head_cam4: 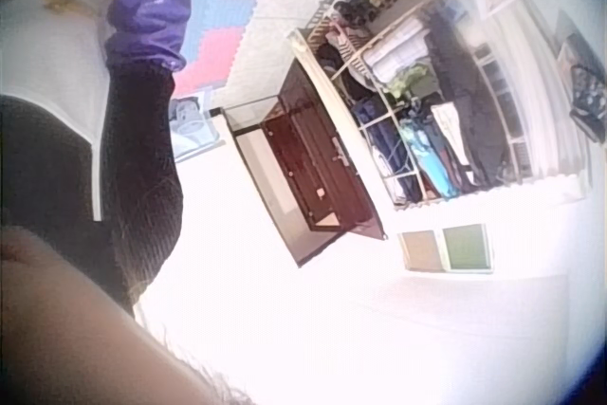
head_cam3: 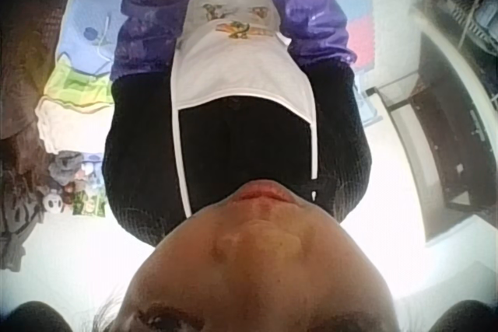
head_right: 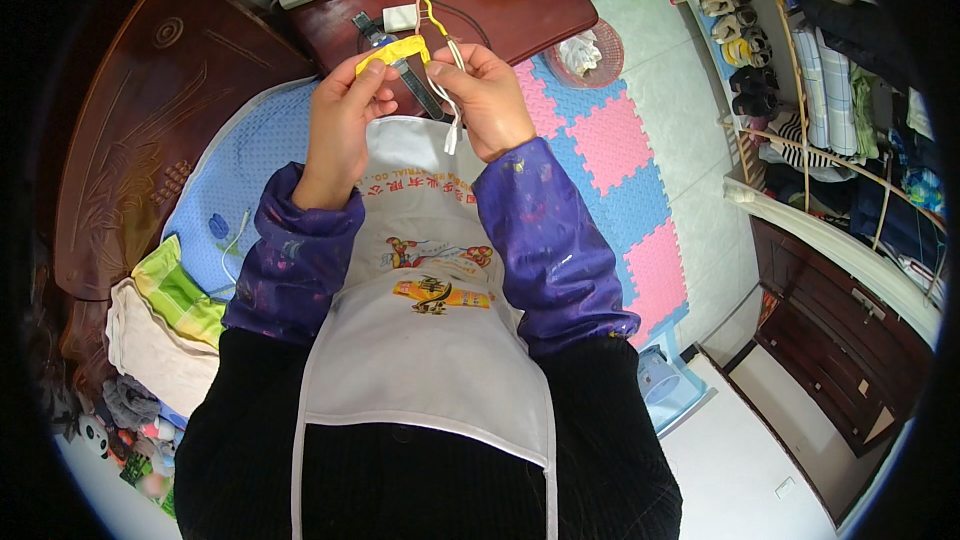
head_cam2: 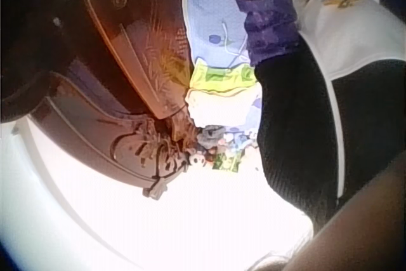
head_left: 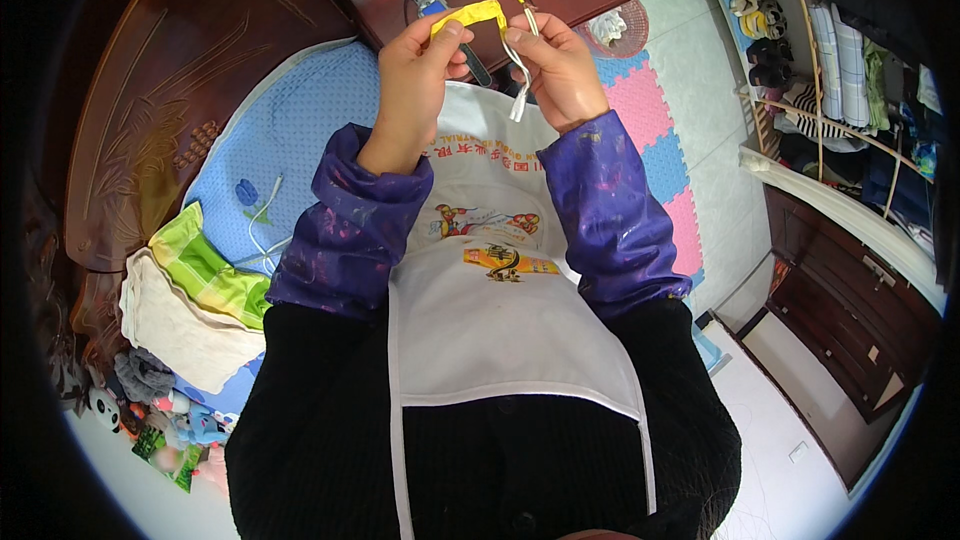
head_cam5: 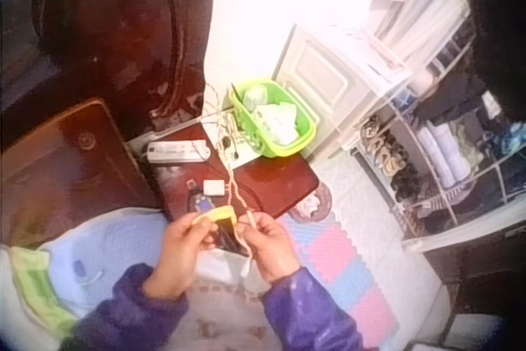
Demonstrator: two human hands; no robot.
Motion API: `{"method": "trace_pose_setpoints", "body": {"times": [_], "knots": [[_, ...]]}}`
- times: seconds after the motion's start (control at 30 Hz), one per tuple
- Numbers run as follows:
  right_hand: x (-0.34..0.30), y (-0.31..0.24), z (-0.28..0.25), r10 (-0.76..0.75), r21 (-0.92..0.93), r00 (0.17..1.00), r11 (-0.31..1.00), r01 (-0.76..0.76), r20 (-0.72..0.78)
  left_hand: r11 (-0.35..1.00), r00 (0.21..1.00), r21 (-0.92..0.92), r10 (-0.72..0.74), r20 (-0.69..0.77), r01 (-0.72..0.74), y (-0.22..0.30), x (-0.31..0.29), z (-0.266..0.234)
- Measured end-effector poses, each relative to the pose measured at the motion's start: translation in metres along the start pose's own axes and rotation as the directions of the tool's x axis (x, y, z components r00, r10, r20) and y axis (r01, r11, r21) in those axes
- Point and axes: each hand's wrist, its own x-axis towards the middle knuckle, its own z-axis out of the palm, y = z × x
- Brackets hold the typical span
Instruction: The person untangles a yellow and a white cable, then uses a small tool to strip the outer insulation from the white cable's end. They continue to separate and prepare the cable ends for connection.
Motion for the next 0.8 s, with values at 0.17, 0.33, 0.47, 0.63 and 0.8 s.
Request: {"method": "trace_pose_setpoints", "body": {"times": [0.17, 0.33, 0.47, 0.63, 0.8], "knots": [[0.001, -0.002, 0.005, -0.035, -0.121, 0.999, 0.992, 0.033, -0.014, 0.990, 0.990, -0.083, 0.119, 0.071, -0.113, 0.007, 0.001, 0.006], [0.005, 0.000, 0.005, -0.105, -0.118, 0.995, 0.987, 0.104, 0.004, 0.933, 0.979, -0.338, -0.057, 0.196, 0.123, 0.020, 0.015, 0.009], [0.010, 0.003, -0.003, -0.076, -0.109, 0.997, 0.991, 0.078, 0.025, 0.884, 0.950, -0.417, -0.086, 0.302, 0.213, 0.014, 0.031, 0.000], [0.013, -0.001, -0.003, -0.046, -0.068, 0.997, 0.996, 0.050, 0.061, 0.934, 0.902, -0.280, -0.086, 0.423, 0.221, 0.008, 0.047, -0.009], [0.014, -0.005, -0.004, -0.015, -0.100, 0.992, 0.995, 0.027, 0.127, 0.869, 0.776, -0.328, -0.095, 0.624, 0.371, -0.001, 0.067, -0.030]]}}
